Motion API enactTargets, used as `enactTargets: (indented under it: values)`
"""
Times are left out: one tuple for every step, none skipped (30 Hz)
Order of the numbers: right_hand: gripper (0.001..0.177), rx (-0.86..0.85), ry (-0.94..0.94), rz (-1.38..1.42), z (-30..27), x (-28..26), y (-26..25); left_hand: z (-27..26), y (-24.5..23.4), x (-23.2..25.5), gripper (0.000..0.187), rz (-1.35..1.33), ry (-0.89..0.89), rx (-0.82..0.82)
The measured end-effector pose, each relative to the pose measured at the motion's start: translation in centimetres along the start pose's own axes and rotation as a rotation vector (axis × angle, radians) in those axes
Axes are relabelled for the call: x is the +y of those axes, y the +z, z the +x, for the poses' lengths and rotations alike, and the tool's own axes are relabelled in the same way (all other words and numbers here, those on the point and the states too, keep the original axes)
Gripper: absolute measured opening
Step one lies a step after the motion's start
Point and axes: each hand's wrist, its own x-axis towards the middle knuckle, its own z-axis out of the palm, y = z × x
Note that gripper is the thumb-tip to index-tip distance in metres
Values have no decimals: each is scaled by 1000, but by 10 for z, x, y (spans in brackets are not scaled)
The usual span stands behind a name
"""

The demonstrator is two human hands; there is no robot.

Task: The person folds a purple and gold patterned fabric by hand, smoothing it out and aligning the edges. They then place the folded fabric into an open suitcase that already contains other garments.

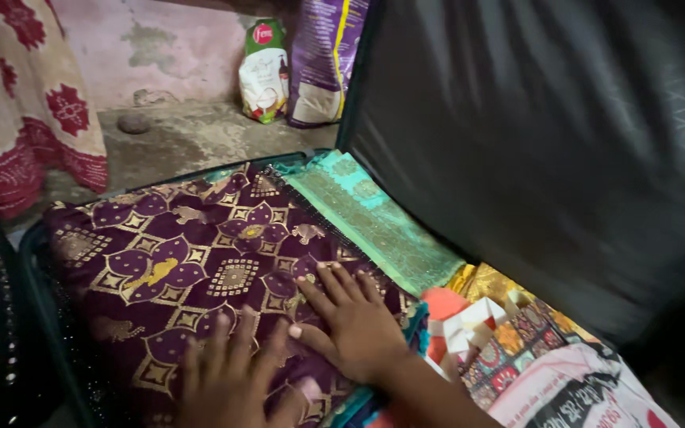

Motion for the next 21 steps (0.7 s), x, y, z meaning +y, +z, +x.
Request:
enactTargets:
  values:
    - [75,53,-27,-3,-2,1,4,-11,2,14,76,-60,27,-18]
    - [75,56,-24,5,-2,1,7,-18,4,22,75,-111,52,-35]
    - [74,60,-22,13,-2,1,9,-21,6,24,68,-60,79,-56]
    - [74,64,-23,16,-1,2,9,-22,11,25,60,-7,102,-74]
    - [73,55,-10,18,-1,1,9,-21,13,25,54,46,125,-92]
    - [73,48,-2,20,0,0,9,-20,15,26,54,36,119,-72]
    - [73,41,6,23,1,0,8,-17,16,27,54,27,114,-52]
    - [73,17,4,33,2,-1,7,-17,14,27,54,16,111,-38]
    - [73,-7,1,43,1,0,5,-17,11,25,54,9,121,-65]
    - [73,-32,1,52,0,2,3,-16,8,24,54,-1,131,-90]
    - [72,-47,-2,52,-3,4,0,-15,5,24,55,-12,140,-116]
    - [71,-65,-6,53,-7,6,-2,-14,2,26,58,-36,125,-136]
    - [70,-83,-10,53,-11,8,-5,-14,0,29,61,-60,109,-156]
    - [72,-54,-15,5,-15,9,-8,-13,-2,28,64,-82,93,-174]
    - [74,-25,-20,-44,-21,10,-11,-13,-2,28,62,-63,95,-143]
    - [76,5,-23,-93,-24,11,-13,-12,1,29,60,-45,98,-109]
    - [79,-12,59,-140,-25,12,-16,-13,3,29,58,-27,102,-76]
    - [82,-29,144,-188,-27,14,-19,-13,5,29,55,-14,107,-67]
    - [85,-44,229,-235,-27,16,-21,-13,8,29,53,-1,112,-58]
    - [87,-89,298,-185,-26,18,-21,-15,10,28,50,9,118,-52]
    - [89,-134,366,-134,-24,21,-20,-16,13,28,49,19,122,-43]
